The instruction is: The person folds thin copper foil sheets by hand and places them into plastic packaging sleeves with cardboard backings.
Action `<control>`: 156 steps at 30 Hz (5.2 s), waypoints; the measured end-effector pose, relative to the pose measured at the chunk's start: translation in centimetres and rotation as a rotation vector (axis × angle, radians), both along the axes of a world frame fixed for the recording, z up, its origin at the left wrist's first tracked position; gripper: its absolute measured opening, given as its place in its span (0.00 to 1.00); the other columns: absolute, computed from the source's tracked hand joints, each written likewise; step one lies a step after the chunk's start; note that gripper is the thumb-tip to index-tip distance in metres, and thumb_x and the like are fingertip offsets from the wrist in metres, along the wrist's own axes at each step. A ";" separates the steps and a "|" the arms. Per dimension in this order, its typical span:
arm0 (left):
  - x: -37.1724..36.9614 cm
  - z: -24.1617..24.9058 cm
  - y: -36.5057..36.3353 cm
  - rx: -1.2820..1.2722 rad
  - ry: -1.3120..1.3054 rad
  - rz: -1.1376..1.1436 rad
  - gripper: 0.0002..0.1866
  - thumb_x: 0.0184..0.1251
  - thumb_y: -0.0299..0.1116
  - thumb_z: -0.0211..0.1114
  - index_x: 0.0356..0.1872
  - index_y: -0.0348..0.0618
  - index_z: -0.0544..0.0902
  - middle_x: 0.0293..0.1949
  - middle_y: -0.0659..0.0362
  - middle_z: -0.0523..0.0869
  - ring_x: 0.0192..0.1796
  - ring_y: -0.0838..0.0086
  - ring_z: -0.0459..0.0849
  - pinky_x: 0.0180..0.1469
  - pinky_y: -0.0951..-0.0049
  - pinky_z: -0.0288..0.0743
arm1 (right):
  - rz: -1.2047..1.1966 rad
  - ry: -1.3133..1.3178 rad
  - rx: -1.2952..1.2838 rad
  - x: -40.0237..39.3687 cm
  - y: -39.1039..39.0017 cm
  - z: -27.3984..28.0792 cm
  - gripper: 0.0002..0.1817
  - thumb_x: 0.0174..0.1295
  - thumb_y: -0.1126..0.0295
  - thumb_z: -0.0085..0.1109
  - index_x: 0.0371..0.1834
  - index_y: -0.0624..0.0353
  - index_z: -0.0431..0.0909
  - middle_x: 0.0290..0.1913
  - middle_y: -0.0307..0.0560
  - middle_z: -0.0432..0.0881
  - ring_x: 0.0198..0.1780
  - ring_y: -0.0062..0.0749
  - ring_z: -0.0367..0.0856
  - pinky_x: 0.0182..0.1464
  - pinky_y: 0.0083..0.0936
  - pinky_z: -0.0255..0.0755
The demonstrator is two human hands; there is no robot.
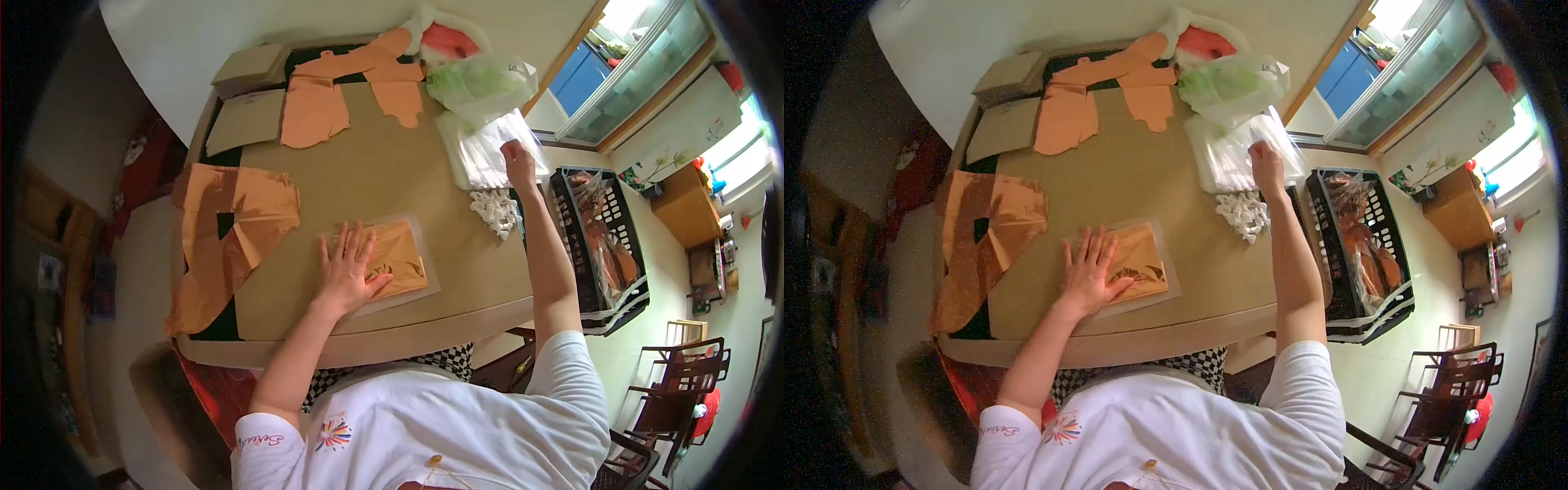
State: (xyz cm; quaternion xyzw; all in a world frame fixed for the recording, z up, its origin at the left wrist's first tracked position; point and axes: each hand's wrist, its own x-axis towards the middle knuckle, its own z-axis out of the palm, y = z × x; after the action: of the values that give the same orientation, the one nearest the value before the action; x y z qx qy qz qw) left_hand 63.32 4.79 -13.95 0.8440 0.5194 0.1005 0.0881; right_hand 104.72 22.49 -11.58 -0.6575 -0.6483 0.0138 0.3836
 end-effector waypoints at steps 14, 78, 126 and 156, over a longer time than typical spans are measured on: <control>0.0 -0.2 -0.1 0.001 -0.052 -0.013 0.47 0.60 0.65 0.58 0.75 0.50 0.55 0.77 0.49 0.49 0.78 0.52 0.44 0.73 0.35 0.31 | 0.507 -0.530 0.215 -15.1 -6.4 -1.1 0.06 0.59 0.70 0.57 0.39 0.52 0.74 0.37 0.40 0.75 0.45 0.36 0.74 0.53 0.35 0.64; -0.2 -0.4 0.2 0.129 -0.168 -0.105 0.35 0.65 0.54 0.60 0.69 0.46 0.67 0.72 0.51 0.61 0.75 0.56 0.55 0.75 0.51 0.46 | 0.607 -0.572 -0.188 -21.2 -23.0 0.9 0.25 0.55 0.75 0.56 0.59 0.56 0.72 0.65 0.44 0.73 0.69 0.38 0.68 0.75 0.57 0.39; -2.8 1.5 4.8 0.237 0.027 -0.128 0.06 0.58 0.21 0.58 0.37 0.39 0.76 0.38 0.53 0.79 0.48 0.60 0.80 0.46 0.62 0.79 | 0.544 -0.405 -0.046 -20.4 -22.2 -1.4 0.24 0.61 0.72 0.50 0.64 0.56 0.71 0.65 0.49 0.73 0.70 0.40 0.67 0.73 0.46 0.52; 2.1 -0.3 3.4 -0.700 -1.780 0.503 0.21 0.72 0.40 0.59 0.63 0.51 0.68 0.60 0.62 0.74 0.59 0.73 0.76 0.56 0.69 0.77 | 0.474 -0.039 -0.072 -23.8 -17.9 1.7 0.25 0.56 0.85 0.49 0.58 0.57 0.77 0.58 0.52 0.79 0.64 0.45 0.73 0.68 0.40 0.64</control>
State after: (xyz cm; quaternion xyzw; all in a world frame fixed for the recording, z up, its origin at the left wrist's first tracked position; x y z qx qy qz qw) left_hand 65.46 8.24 -14.24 0.2518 0.4281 0.5552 0.6672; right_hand 80.95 4.58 -9.86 -0.5003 -0.7910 0.1139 0.3333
